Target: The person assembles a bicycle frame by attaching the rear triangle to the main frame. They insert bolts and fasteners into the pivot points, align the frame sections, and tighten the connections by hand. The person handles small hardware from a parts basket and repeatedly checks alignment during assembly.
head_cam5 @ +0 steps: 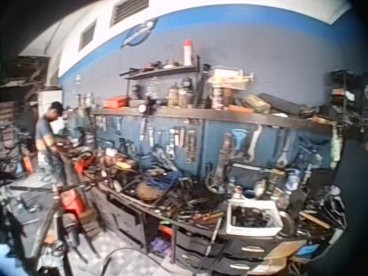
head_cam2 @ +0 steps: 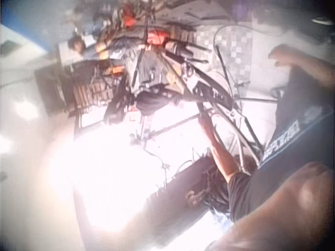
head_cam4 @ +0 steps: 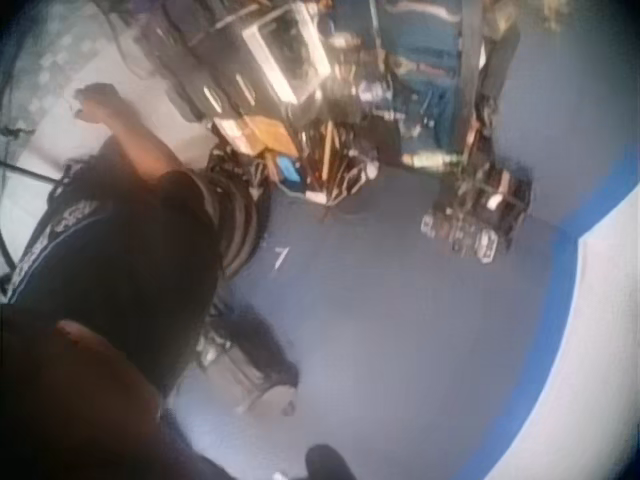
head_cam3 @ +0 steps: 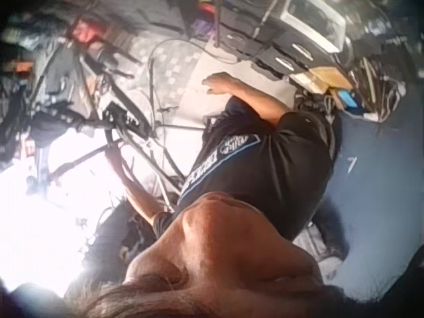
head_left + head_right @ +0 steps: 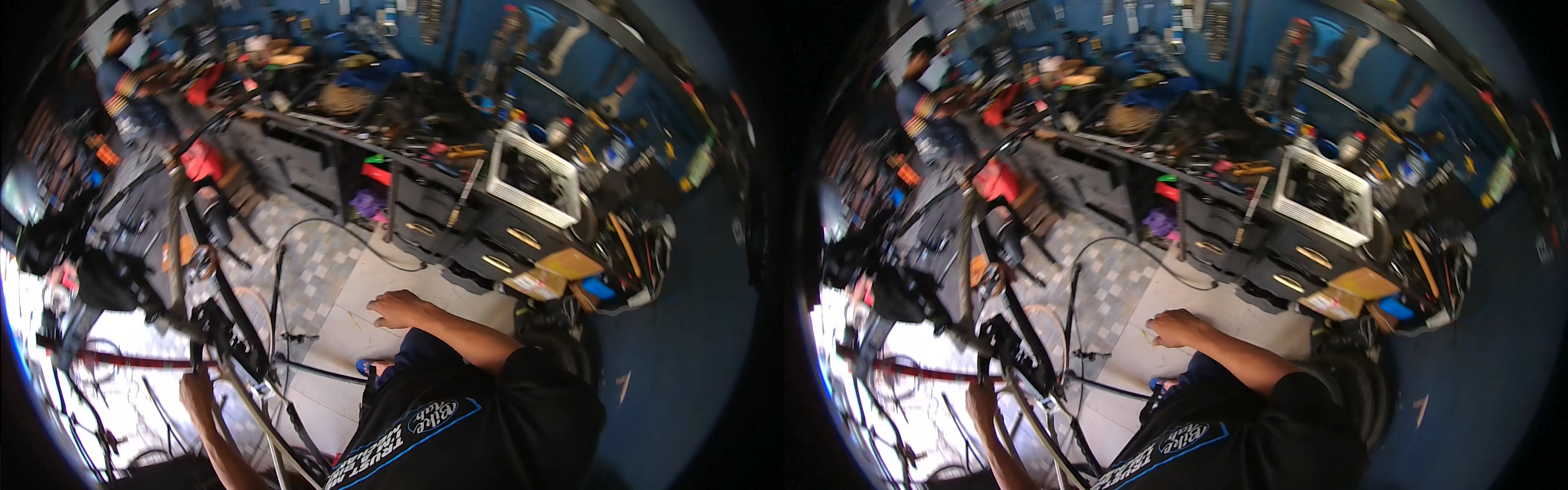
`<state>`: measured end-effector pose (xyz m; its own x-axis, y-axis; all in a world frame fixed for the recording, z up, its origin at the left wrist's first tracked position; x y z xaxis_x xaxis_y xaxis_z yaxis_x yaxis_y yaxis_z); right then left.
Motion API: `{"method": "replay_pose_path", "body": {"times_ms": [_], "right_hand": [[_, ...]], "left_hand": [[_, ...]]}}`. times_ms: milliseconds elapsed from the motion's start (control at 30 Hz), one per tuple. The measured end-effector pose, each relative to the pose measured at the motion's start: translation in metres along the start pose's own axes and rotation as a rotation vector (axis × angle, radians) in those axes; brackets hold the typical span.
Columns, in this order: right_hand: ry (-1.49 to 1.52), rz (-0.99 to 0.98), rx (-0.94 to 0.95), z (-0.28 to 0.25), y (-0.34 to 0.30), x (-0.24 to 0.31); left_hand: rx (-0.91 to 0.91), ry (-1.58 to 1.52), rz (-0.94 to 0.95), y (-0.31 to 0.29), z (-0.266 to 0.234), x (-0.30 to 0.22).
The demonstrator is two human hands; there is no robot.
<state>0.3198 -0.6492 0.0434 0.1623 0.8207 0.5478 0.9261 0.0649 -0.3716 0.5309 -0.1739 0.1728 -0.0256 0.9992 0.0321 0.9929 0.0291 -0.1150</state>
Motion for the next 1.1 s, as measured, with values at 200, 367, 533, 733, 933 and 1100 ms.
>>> {"method": "replay_pose_path", "body": {"times_ms": [200, 367, 533, 733, 933, 1100], "right_hand": [[0.082, 0.457, 0.001, 0.016, -0.134, -0.116], [0.205, 0.637, 0.047, 0.03, -0.211, -0.198], [0.222, 0.666, -0.275, -0.01, -0.303, -0.283], [0.352, 0.76, -0.829, -0.122, -0.459, -0.427], [0.54, 0.5, -0.874, -0.206, -0.477, -0.44], [0.646, 0.253, -0.641, -0.196, -0.369, -0.386]], "left_hand": [[0.21, 0.104, 0.258, 0.016, -0.005, -0.022], [0.14, 0.009, 0.253, -0.017, -0.049, -0.083], [-0.148, -0.288, 0.457, -0.091, -0.105, -0.247], [-0.07, -0.614, 0.907, -0.175, -0.01, -0.459], [0.429, -0.33, 0.987, -0.336, 0.056, -0.602], [0.687, -0.199, 1.148, -0.41, 0.081, -0.633]]}}
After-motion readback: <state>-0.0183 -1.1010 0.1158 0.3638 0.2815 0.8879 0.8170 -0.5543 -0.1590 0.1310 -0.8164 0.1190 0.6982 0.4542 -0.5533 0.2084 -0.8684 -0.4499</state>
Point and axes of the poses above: each hand's wrist, its own y-axis towards the middle knuckle, its own z-axis out of the palm, x = y × z, the point moved 7 cm from there along y, towards the middle knuckle, and after that the axes turned 5 degrees about y, right-handed, at the moved point
